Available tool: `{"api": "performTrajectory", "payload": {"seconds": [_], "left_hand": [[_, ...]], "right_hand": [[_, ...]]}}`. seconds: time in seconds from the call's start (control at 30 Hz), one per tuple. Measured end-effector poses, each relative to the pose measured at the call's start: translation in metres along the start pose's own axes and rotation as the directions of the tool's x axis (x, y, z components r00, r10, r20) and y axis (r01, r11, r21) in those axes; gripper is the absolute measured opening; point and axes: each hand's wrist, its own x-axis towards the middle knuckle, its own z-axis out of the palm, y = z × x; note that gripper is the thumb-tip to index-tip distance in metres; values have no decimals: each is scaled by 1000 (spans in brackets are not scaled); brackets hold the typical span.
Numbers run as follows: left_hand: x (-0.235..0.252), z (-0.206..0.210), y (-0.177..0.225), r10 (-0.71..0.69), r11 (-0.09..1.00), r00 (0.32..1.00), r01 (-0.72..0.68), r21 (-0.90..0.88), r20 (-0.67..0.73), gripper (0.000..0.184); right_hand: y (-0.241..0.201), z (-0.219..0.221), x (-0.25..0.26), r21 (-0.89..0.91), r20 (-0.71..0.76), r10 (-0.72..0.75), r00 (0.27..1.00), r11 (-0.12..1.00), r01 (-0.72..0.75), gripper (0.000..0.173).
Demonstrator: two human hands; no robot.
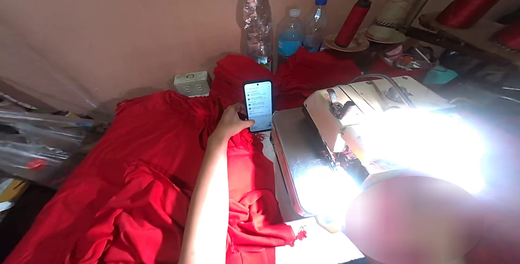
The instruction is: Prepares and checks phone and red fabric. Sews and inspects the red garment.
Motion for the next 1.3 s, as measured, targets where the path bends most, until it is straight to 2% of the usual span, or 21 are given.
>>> {"api": "performTrajectory", "payload": {"seconds": [0.23,0.57,0.67,0.73,0.8,0.97,1.13,1.3], "left_hand": [[1,13,2,-18,976,996,35,215,-84,65],[2,18,9,-94,953,985,131,275,-145,70],[4,15,-1,-68,967,995,85,242,-79,76],[4,10,-8,-46,983,999,46,179,-6,73],[4,7,-8,-31,987,999,26,158,32,61],[1,7,-6,16,986,1000,-18,165,14,40],[2,7,-4,11,983,1000,-11,183,1,35],[1,8,-6,39,987,999,-36,155,-14,40]], "right_hand": [[0,0,-1,-7,-1,6,1000,1000,-6,35],[0,-1,0,0,2,7,1000,1000,-7,34],[0,-1,0,12,-6,-1,1000,1000,1,35],[0,0,0,24,-14,-4,1000,1000,4,35],[1,0,-1,35,-16,-4,1000,999,4,35],[2,1,0,32,-19,-2,1000,999,3,35],[2,1,-1,18,-12,3,1000,1000,-3,34],[1,0,0,22,-12,10,1000,1000,-9,34]]}}
